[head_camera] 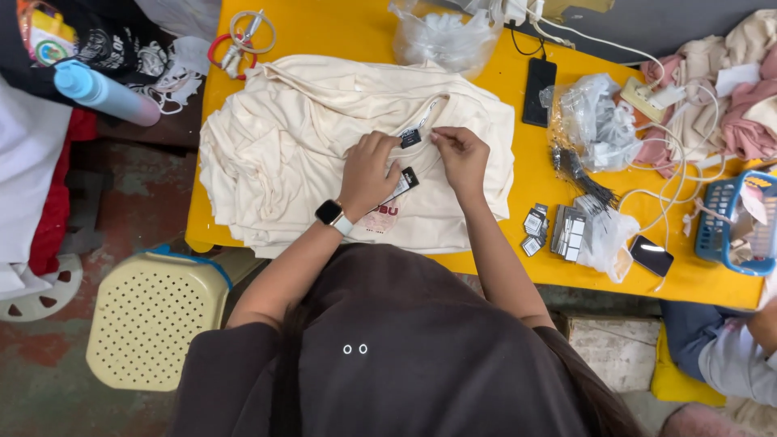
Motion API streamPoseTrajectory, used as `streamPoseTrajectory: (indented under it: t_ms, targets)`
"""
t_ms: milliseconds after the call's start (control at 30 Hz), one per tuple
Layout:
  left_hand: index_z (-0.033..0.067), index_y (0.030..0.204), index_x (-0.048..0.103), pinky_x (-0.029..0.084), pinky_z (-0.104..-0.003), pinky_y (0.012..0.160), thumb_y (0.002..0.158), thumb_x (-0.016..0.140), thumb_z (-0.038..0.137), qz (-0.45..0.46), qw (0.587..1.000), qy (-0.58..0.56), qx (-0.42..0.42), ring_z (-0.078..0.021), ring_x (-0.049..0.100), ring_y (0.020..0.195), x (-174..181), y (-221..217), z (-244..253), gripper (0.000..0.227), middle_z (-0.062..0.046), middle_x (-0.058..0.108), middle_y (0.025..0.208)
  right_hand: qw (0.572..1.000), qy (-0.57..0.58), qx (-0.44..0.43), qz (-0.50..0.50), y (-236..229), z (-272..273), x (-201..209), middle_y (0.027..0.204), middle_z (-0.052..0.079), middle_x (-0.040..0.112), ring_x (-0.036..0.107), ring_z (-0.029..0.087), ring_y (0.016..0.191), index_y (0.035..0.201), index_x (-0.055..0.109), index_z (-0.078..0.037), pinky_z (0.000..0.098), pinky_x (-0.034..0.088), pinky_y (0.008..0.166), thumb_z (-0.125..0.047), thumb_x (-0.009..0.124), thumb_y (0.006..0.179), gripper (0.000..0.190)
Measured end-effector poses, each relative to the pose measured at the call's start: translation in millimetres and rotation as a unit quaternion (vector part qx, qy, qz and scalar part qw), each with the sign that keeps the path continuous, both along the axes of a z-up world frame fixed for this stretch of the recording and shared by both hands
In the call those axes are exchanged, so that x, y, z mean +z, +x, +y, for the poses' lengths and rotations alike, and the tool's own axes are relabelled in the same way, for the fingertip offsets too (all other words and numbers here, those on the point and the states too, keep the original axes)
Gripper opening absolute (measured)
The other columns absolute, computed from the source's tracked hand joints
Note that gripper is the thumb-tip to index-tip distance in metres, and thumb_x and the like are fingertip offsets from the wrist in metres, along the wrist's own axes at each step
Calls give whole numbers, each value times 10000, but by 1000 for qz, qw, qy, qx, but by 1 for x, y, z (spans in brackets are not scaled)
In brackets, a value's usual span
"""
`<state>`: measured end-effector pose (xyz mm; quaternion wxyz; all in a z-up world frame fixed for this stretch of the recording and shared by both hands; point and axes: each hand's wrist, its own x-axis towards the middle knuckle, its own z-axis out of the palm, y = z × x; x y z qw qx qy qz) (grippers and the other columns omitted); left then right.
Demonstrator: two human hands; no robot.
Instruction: A worker in a garment factory efficiently attaches brand tags to a stack of t-shirts using a tagging gun.
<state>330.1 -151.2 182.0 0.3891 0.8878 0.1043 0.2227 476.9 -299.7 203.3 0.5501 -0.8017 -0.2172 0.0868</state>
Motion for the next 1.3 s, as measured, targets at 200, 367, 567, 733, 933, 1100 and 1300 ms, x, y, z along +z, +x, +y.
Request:
streamPoseTrajectory:
  t_ms: [200,367,567,733,933,1100,1300]
  targets:
    - [117,1037,687,467,-381,729,985,646,164,-71,983,168,7,-229,583,923,-30,37,3,82,-13,545,942,980,-95,87,-149,-11,3,22,898,110,712,709,231,805,1010,823,-83,331,591,680,118,680,882,279]
    - [118,902,681,470,-352,675,956,684,101,-89,988,122,20,-206,578,849,-24,37,5,56,21,533,865,960,-124,118,-223,-4,2,21,858,56,734,694,220,794,1007,784,-87,302,591,655,87,735,850,239]
    - [119,897,673,486,-346,686,969,696,111,-95,989,109,29,-202,578,855,-11,35,7,76,18,545,858,949,-137,182,-219,7,7,13,833,99,719,690,264,808,1055,738,-58,338,605,686,77,725,851,244]
    - [120,908,646,446,-358,687,985,666,126,-113,982,150,11,-216,549,862,-10,36,7,80,11,514,872,945,-119,233,-197,9,14,16,834,107,726,697,290,815,1108,737,-63,388,604,706,88,724,853,296]
    - [116,929,632,440,-367,691,977,657,148,-116,980,164,2,-218,533,878,-17,39,10,63,5,512,904,951,-126,270,-80,10,13,37,946,169,725,723,294,893,1228,671,-31,391,614,804,168,643,872,408]
    - [146,929,616,418,-350,707,991,623,167,-111,976,188,1,-193,509,888,-22,39,9,65,29,483,896,956,-127,263,-39,7,15,33,987,228,673,722,344,904,1192,577,16,442,620,811,188,644,876,365]
    - [137,937,612,418,-352,724,1012,588,185,-108,977,183,6,-196,504,898,-19,36,12,92,20,483,905,951,-179,249,-43,8,11,42,924,196,598,702,375,819,1093,492,-6,457,595,728,111,732,861,354]
